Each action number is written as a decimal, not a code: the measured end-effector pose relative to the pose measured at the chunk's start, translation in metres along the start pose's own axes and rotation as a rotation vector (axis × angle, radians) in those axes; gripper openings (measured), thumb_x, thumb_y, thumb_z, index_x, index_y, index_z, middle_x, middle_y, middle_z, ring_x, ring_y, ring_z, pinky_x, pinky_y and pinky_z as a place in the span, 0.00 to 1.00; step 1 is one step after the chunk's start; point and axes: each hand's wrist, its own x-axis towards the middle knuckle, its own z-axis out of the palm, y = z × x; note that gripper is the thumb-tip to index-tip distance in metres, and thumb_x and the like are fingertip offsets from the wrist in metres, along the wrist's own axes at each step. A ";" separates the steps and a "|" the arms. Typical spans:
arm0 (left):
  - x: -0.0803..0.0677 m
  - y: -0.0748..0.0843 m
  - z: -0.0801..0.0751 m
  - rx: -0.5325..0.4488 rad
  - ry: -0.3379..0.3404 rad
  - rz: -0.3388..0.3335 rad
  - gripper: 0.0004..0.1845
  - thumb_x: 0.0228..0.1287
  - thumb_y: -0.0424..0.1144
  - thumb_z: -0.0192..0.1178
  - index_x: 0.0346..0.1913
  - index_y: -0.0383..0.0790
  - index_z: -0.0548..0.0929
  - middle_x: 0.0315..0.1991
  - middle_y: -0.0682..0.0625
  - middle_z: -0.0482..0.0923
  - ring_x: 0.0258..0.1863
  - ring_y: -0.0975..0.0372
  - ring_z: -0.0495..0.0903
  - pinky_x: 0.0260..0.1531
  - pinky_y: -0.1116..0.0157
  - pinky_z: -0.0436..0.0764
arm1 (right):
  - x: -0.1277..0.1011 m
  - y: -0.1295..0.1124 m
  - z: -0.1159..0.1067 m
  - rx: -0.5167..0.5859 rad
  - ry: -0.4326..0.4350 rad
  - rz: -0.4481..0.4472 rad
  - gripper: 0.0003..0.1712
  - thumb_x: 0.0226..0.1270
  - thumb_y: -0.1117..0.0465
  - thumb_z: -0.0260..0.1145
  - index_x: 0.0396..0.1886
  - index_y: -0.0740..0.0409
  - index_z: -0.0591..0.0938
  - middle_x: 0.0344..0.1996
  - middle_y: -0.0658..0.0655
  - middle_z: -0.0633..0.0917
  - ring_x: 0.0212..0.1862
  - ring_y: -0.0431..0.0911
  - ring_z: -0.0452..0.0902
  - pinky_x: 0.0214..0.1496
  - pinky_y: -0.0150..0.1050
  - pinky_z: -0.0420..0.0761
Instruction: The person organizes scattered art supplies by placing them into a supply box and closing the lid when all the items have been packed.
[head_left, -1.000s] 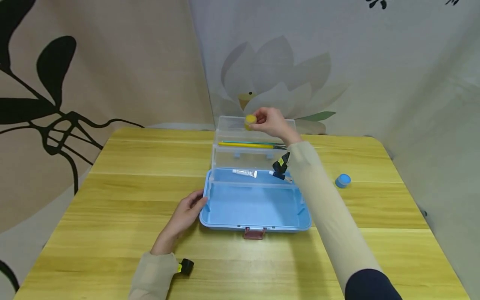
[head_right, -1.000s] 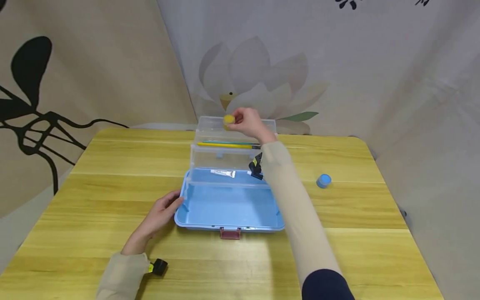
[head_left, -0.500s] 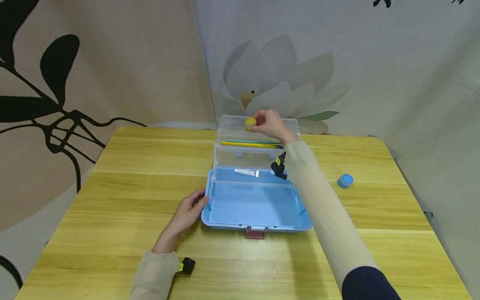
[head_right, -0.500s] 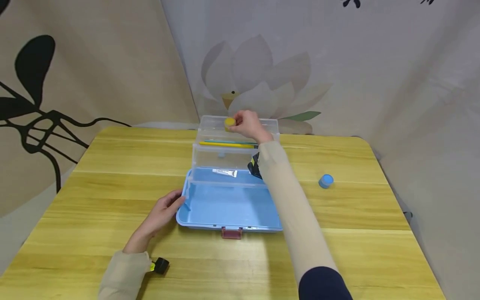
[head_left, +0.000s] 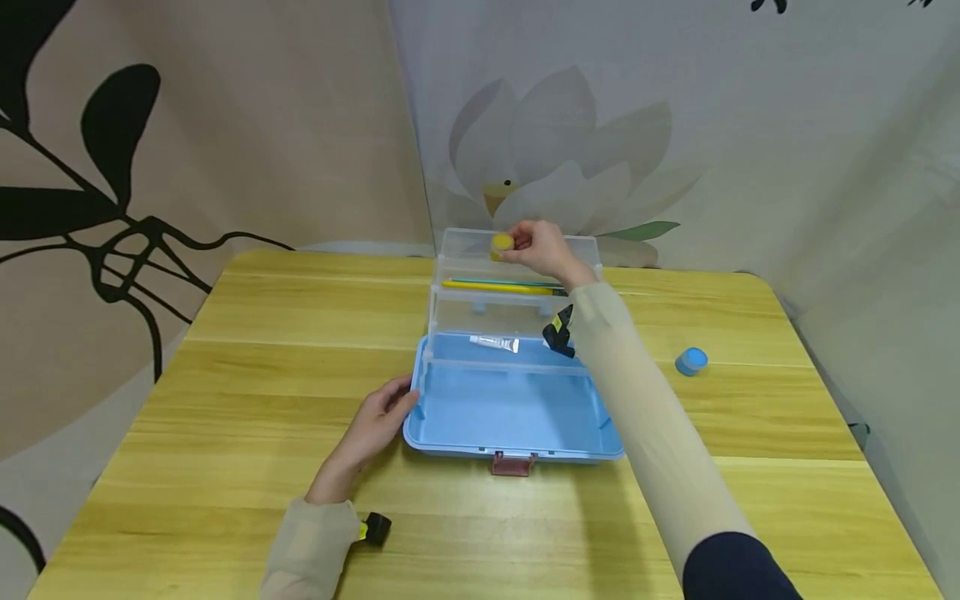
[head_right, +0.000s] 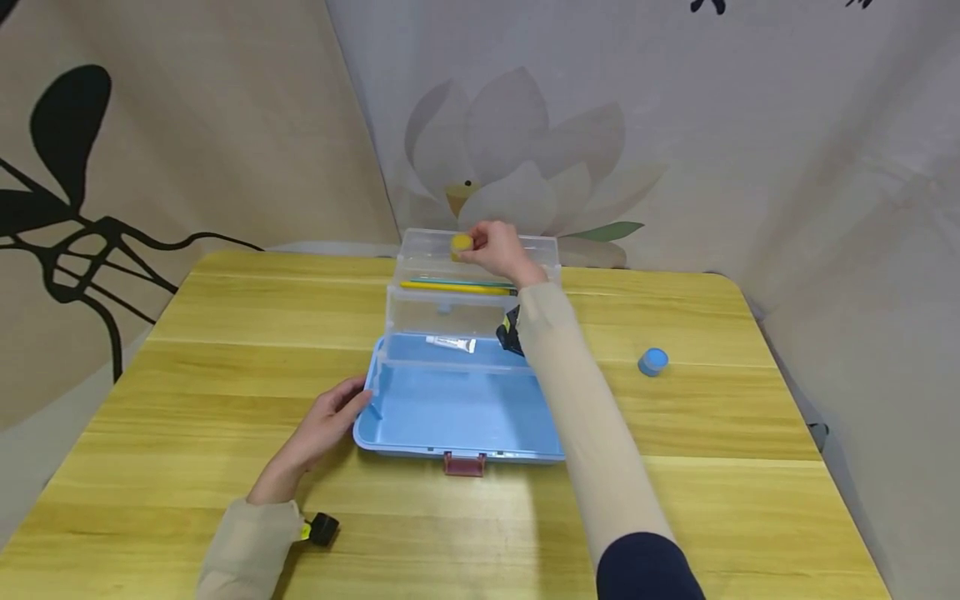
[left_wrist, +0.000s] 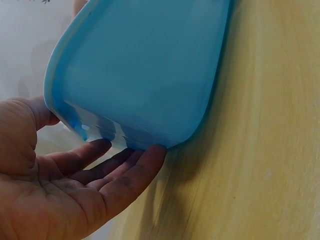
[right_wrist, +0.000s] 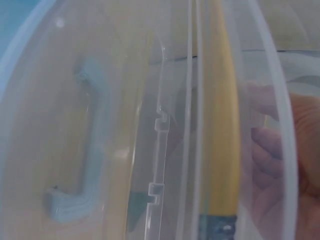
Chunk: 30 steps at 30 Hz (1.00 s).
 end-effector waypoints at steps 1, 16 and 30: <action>0.000 0.000 0.000 0.001 -0.002 -0.001 0.24 0.73 0.40 0.48 0.64 0.27 0.65 0.62 0.33 0.66 0.61 0.48 0.68 0.60 0.52 0.68 | -0.001 0.000 -0.001 0.004 0.001 0.000 0.17 0.61 0.64 0.67 0.48 0.67 0.78 0.43 0.62 0.80 0.42 0.51 0.74 0.48 0.38 0.77; 0.000 -0.001 0.001 0.006 0.010 0.003 0.24 0.72 0.40 0.49 0.64 0.26 0.66 0.61 0.33 0.68 0.59 0.48 0.69 0.58 0.53 0.70 | -0.030 0.012 -0.023 0.087 0.101 0.005 0.20 0.62 0.62 0.66 0.52 0.65 0.77 0.44 0.61 0.80 0.45 0.50 0.75 0.48 0.38 0.76; 0.001 -0.003 -0.002 -0.013 0.000 0.003 0.25 0.72 0.41 0.49 0.64 0.27 0.66 0.61 0.33 0.67 0.60 0.48 0.68 0.59 0.53 0.69 | -0.062 0.031 -0.046 0.076 0.227 0.021 0.20 0.62 0.62 0.67 0.52 0.65 0.78 0.44 0.62 0.81 0.44 0.51 0.75 0.47 0.36 0.77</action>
